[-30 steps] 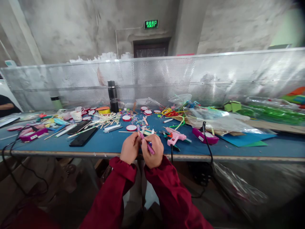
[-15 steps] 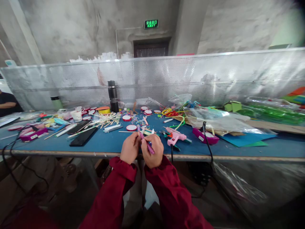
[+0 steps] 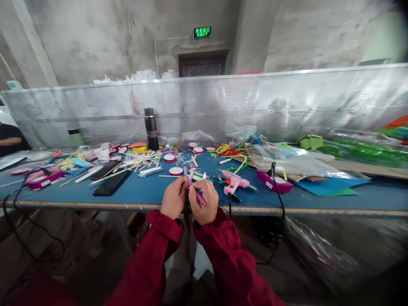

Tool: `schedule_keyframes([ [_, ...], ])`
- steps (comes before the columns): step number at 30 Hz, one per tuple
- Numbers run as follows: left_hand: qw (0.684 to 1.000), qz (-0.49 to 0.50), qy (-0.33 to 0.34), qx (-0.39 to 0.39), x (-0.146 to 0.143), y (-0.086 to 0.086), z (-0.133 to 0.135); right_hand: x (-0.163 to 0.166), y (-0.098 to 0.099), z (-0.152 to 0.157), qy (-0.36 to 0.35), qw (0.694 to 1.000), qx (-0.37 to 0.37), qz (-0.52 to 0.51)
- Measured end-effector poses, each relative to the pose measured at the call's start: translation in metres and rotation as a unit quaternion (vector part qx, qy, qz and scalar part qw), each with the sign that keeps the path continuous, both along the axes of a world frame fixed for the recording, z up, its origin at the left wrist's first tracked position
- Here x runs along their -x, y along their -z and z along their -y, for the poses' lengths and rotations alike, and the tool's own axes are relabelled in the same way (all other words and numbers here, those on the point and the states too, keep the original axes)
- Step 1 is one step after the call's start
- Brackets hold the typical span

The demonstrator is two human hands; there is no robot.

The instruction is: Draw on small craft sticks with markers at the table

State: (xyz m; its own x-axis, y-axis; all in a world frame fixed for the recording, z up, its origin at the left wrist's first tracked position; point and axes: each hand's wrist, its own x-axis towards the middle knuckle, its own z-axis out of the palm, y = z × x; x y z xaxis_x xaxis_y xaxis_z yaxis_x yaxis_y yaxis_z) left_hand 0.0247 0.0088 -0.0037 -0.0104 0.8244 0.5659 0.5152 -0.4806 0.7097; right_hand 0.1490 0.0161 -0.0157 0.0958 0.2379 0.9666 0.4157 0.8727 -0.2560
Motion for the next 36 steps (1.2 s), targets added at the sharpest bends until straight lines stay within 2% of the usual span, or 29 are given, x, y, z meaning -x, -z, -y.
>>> schedule_keyframes([
  [36, 1.0, -0.01, -0.007, 0.001, 0.0003, -0.0007, -0.0009, 0.0005, -0.0005, -0.0003, -0.001, 1.0, 0.001, -0.006],
])
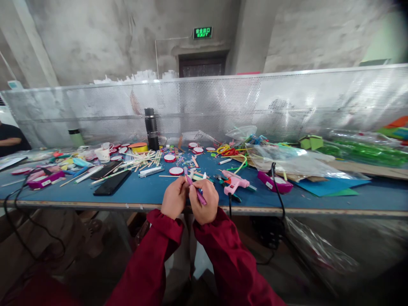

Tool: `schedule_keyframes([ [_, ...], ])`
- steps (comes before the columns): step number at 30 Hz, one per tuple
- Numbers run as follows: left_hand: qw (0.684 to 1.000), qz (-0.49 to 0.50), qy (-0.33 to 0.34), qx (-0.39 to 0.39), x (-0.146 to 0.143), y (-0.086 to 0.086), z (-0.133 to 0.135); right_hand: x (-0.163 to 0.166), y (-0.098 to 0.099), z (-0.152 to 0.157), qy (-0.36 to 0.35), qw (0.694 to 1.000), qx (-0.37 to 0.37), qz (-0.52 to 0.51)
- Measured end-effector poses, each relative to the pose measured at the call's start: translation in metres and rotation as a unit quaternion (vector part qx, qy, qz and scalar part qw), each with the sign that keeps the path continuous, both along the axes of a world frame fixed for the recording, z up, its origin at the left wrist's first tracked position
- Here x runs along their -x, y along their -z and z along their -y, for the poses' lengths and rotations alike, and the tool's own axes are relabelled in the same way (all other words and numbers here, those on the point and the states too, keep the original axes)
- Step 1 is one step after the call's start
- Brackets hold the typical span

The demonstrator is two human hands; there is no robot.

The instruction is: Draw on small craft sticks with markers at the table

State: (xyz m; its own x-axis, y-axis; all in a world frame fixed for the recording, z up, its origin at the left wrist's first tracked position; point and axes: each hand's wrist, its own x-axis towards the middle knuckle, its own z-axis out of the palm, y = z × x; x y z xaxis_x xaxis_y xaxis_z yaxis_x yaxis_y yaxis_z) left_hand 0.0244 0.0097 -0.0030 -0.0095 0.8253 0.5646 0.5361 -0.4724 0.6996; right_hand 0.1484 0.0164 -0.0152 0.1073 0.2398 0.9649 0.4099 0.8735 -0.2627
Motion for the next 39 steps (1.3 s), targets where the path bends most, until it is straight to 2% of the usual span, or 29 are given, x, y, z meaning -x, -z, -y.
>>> schedule_keyframes([
  [39, 1.0, -0.006, -0.009, -0.001, -0.0007, -0.0011, 0.0022, 0.0001, 0.0008, -0.0008, 0.001, 1.0, -0.006, -0.011],
])
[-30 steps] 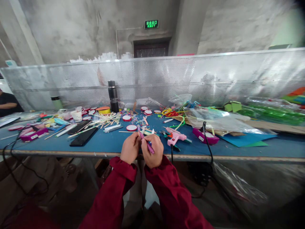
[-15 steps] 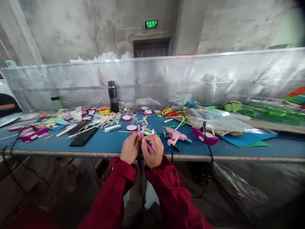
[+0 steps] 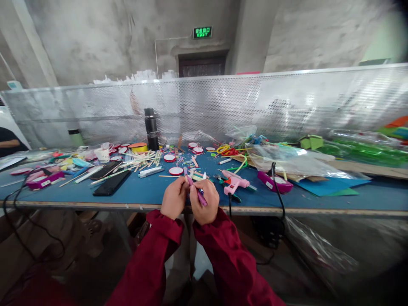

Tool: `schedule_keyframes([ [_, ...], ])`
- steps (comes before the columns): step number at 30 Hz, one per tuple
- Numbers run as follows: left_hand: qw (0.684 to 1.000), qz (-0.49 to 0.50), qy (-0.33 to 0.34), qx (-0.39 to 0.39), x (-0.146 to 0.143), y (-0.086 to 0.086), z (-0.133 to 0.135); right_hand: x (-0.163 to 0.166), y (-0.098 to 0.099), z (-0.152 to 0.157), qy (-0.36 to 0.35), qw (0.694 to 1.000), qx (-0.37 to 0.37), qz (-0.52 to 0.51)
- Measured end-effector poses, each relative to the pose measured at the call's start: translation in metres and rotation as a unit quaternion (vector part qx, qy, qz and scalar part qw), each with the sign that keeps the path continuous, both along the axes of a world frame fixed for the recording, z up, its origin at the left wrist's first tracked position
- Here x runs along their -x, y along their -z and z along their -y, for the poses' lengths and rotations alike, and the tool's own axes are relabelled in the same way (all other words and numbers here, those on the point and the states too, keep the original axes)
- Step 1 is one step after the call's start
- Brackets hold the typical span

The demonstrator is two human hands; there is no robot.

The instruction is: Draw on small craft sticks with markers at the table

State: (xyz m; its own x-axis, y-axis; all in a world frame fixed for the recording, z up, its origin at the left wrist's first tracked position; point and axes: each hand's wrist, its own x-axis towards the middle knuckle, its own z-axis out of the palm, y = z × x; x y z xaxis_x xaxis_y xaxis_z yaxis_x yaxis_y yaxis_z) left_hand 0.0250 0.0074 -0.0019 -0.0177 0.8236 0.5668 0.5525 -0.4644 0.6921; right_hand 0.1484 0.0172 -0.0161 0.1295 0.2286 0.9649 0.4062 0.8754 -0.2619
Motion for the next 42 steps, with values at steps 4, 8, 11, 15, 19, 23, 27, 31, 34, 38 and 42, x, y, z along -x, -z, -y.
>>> schedule_keyframes([
  [4, 1.0, 0.0, 0.0, 0.0, 0.0, 0.0001, -0.0003, 0.0001, -0.0012, 0.0008, -0.006, 1.0, 0.0, 0.008],
  [8, 1.0, 0.002, 0.002, 0.001, 0.0002, 0.0001, -0.0008, -0.0001, -0.0016, 0.0009, 0.001, 1.0, 0.0, 0.005],
  [11, 1.0, 0.003, 0.004, -0.001, 0.0004, 0.001, -0.0014, 0.0, -0.0013, 0.0007, -0.001, 1.0, -0.003, 0.007],
  [15, 1.0, 0.005, 0.006, -0.002, 0.0004, 0.0015, -0.0014, 0.0002, -0.0007, 0.0001, 0.004, 1.0, -0.004, 0.014],
  [19, 1.0, 0.006, 0.007, -0.002, 0.0002, 0.0007, -0.0007, -0.0001, 0.0, -0.0003, 0.009, 1.0, 0.003, 0.004],
  [23, 1.0, 0.007, 0.009, 0.001, 0.0002, 0.0005, -0.0008, -0.0002, 0.0004, 0.0001, 0.001, 1.0, 0.004, 0.01],
  [27, 1.0, 0.006, 0.005, 0.002, 0.0, 0.0001, -0.0008, 0.0002, 0.0004, -0.0003, 0.005, 1.0, 0.006, 0.014],
  [31, 1.0, 0.007, 0.004, 0.003, -0.0004, -0.0005, -0.0004, 0.0006, 0.0003, -0.0008, 0.005, 1.0, -0.003, 0.0],
  [34, 1.0, 0.008, 0.006, 0.002, -0.0004, -0.0004, -0.0003, 0.0004, -0.0001, -0.0004, 0.003, 1.0, -0.003, 0.01],
  [38, 1.0, 0.009, 0.006, 0.001, -0.0002, -0.0001, -0.0004, 0.0, 0.0001, -0.0002, 0.007, 1.0, -0.002, 0.012],
  [42, 1.0, 0.011, 0.011, 0.002, 0.0, 0.0003, -0.0008, 0.0002, 0.001, -0.0007, 0.006, 1.0, -0.002, 0.005],
])
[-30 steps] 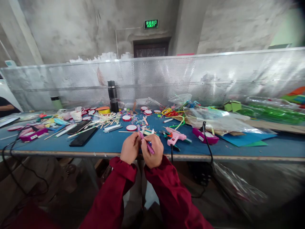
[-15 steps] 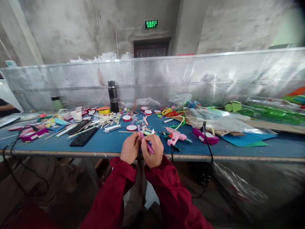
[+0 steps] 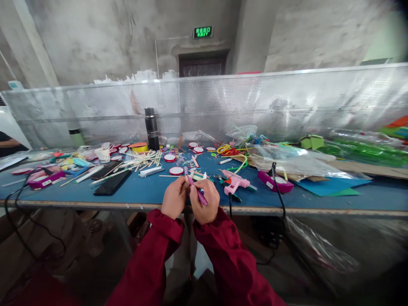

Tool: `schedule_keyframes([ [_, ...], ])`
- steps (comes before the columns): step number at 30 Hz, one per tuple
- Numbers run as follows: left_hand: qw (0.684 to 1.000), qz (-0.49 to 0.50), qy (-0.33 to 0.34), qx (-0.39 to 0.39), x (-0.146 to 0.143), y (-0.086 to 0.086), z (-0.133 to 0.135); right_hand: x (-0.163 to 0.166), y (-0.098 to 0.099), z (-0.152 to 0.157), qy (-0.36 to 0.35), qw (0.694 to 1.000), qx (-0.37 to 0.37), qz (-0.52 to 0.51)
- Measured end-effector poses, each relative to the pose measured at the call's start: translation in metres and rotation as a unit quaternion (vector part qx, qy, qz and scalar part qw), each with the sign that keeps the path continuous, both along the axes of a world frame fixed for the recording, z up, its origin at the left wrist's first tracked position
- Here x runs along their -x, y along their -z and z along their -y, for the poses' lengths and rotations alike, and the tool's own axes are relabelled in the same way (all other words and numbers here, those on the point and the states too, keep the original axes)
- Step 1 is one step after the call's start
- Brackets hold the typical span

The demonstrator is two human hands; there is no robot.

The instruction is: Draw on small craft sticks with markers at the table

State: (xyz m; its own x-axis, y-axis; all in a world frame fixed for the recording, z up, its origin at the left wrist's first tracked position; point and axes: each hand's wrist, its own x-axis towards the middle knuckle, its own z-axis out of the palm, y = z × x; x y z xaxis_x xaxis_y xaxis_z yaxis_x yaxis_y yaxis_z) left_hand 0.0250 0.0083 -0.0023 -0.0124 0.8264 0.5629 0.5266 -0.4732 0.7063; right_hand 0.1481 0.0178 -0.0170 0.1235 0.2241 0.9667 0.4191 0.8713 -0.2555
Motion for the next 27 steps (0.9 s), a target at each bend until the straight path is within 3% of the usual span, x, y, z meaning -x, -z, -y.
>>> schedule_keyframes([
  [27, 1.0, 0.004, 0.003, 0.003, 0.0006, 0.0012, -0.001, 0.0004, -0.0005, 0.0008, 0.0, 1.0, -0.005, 0.005],
])
